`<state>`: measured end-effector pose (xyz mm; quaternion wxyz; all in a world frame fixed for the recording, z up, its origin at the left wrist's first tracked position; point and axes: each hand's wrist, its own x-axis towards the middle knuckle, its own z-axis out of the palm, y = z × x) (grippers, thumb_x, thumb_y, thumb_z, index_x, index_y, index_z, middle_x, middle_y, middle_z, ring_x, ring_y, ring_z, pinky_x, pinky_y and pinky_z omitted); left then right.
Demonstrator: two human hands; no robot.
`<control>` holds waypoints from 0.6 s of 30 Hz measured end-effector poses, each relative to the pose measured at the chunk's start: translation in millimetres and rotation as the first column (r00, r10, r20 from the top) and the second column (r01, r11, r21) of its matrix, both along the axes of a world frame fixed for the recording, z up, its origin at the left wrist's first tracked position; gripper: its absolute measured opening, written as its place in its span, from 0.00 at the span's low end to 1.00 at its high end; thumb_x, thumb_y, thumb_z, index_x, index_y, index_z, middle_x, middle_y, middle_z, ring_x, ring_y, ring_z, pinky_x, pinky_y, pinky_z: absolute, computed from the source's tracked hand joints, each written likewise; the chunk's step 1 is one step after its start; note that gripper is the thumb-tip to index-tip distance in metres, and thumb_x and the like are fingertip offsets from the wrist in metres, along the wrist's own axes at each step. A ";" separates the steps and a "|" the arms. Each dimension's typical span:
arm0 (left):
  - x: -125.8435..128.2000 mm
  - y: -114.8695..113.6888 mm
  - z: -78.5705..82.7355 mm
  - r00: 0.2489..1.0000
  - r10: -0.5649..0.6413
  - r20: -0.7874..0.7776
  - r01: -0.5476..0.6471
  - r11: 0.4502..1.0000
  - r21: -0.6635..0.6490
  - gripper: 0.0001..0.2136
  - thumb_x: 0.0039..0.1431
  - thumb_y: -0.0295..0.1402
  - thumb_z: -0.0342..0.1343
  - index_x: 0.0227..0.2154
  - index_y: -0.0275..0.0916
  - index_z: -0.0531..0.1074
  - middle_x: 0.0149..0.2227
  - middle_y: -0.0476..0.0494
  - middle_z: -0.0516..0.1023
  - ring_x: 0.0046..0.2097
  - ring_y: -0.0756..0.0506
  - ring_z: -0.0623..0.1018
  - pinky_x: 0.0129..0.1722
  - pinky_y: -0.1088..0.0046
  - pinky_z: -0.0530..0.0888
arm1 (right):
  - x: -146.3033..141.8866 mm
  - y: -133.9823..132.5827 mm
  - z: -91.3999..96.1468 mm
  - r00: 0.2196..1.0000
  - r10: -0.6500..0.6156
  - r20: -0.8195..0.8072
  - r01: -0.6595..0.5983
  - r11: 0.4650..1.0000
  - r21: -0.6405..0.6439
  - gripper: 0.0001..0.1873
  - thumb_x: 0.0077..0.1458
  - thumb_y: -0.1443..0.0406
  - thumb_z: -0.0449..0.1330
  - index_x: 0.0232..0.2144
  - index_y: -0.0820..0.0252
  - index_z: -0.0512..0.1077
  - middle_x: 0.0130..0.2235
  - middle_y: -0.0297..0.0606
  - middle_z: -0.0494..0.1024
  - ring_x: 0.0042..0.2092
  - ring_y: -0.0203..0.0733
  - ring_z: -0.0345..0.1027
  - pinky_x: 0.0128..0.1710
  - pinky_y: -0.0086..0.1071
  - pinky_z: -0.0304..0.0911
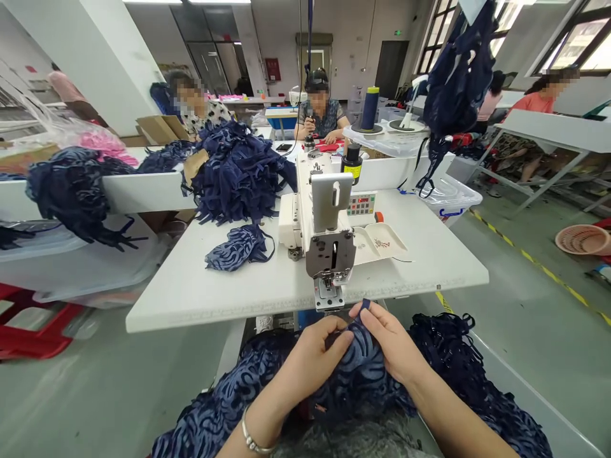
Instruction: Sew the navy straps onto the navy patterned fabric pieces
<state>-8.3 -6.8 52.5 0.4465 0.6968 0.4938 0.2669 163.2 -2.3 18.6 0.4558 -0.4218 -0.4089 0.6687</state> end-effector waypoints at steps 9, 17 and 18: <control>-13.3 5.5 -33.1 0.910 0.198 -0.364 0.056 0.811 0.583 0.22 0.61 0.19 0.41 0.56 0.40 0.64 0.57 0.41 0.68 0.54 0.48 0.73 0.51 0.73 0.72 | -19.8 78.6 -9.1 0.958 -0.125 0.260 0.022 0.930 0.366 0.11 0.56 0.55 0.56 0.34 0.57 0.67 0.27 0.30 0.69 0.31 0.37 0.63 0.36 0.31 0.62; -21.3 3.4 -61.2 0.766 0.307 -0.564 0.217 0.703 0.677 0.31 0.55 0.13 0.37 0.62 0.34 0.56 0.61 0.36 0.65 0.57 0.43 0.71 0.51 0.67 0.75 | -31.7 97.0 11.3 0.775 -0.217 0.593 -0.159 0.842 0.516 0.06 0.55 0.64 0.53 0.28 0.58 0.68 0.37 0.40 0.74 0.44 0.47 0.67 0.46 0.39 0.62; -19.4 3.9 -63.2 0.772 0.309 -0.556 0.210 0.701 0.681 0.31 0.55 0.13 0.36 0.63 0.34 0.54 0.61 0.36 0.65 0.57 0.43 0.71 0.51 0.66 0.75 | -31.8 98.5 11.8 0.769 -0.218 0.601 -0.170 0.836 0.521 0.07 0.55 0.64 0.52 0.29 0.58 0.68 0.38 0.41 0.75 0.44 0.47 0.67 0.46 0.39 0.63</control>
